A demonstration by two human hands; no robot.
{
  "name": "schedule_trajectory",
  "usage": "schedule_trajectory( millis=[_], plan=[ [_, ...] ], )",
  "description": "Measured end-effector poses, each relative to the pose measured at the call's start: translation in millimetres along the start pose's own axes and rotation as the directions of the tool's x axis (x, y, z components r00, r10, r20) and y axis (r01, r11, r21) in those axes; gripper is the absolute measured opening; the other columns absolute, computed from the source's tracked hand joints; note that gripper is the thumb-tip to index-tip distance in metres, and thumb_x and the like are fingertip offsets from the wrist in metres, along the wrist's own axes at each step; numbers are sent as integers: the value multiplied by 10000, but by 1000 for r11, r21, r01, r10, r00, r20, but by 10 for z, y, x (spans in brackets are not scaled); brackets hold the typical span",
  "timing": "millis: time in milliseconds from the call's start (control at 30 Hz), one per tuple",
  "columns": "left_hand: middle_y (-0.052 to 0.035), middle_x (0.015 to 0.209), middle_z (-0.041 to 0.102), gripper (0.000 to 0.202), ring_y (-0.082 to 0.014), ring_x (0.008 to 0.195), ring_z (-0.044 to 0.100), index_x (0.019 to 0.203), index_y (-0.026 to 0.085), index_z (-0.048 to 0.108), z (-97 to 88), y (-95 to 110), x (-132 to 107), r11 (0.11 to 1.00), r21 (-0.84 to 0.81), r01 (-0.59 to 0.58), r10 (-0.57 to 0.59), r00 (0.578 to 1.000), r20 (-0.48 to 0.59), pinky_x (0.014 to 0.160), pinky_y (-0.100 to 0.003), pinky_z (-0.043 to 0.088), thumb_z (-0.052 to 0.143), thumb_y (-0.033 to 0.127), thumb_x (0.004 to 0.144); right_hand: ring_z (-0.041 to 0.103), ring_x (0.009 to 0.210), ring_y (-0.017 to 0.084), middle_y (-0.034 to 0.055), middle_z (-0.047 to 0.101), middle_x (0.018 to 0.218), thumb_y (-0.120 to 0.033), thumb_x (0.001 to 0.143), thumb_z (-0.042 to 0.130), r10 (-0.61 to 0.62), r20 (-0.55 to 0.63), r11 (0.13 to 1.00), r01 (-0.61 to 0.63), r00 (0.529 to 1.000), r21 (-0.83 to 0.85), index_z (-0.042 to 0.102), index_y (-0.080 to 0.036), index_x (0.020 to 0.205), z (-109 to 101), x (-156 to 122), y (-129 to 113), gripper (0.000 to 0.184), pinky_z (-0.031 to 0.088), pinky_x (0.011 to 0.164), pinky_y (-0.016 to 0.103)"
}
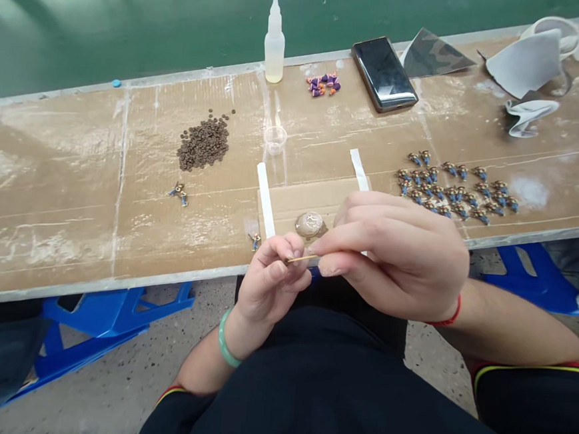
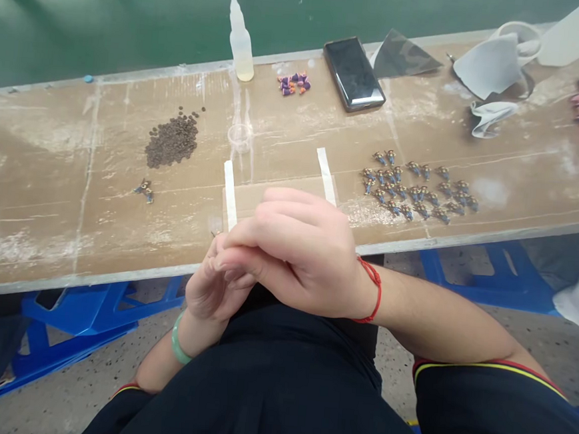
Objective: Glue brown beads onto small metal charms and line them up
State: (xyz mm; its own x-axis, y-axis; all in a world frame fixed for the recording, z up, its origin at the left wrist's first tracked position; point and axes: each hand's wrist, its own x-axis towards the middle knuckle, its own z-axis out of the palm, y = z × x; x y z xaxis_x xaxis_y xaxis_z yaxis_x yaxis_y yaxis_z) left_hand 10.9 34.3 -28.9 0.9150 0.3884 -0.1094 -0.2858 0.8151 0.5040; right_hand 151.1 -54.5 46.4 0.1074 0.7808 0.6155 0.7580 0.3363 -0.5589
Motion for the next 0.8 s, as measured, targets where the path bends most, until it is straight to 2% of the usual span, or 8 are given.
schedule_trajectory(
  millis=[167,333,533,800],
  plan=[
    [49,712,453,224,-28,506,234,726,188,662,13,3,3,1000,-8,5,-5,1000,10,446,-152,271,839,318,776,534,591,102,-24,641,720,-227,1064,523,-7,12,1000,7,1000,13,629,-216,922,2,-3,13,177,470,621,262],
    [48,719,448,249,-28,510,248,739,191,662,6,-8,4,1000,12,18,-18,1000,-20,444,-158,272,855,346,754,553,591,103,-23,651,720,-255,1072,512,-17,6,1000,17,1000,10,630,-218,916,6,-2,6,199,473,618,266],
    [53,696,429,244,-39,510,249,752,198,658,23,-9,10,1000,22,11,-10,1000,-8,435,-172,245,854,343,752,558,593,105,-28,647,715,-265,1076,510,-12,-13,1000,12,1000,-20,627,-225,914,12,-8,-11,204,471,619,269],
    [51,697,449,351,-35,498,230,691,192,623,22,-31,7,998,63,21,-19,999,-28,431,-184,254,876,435,708,455,559,101,-34,553,632,-279,1045,587,-11,-43,1000,10,999,-22,596,-198,812,22,-27,-6,246,424,584,267]
  ],
)
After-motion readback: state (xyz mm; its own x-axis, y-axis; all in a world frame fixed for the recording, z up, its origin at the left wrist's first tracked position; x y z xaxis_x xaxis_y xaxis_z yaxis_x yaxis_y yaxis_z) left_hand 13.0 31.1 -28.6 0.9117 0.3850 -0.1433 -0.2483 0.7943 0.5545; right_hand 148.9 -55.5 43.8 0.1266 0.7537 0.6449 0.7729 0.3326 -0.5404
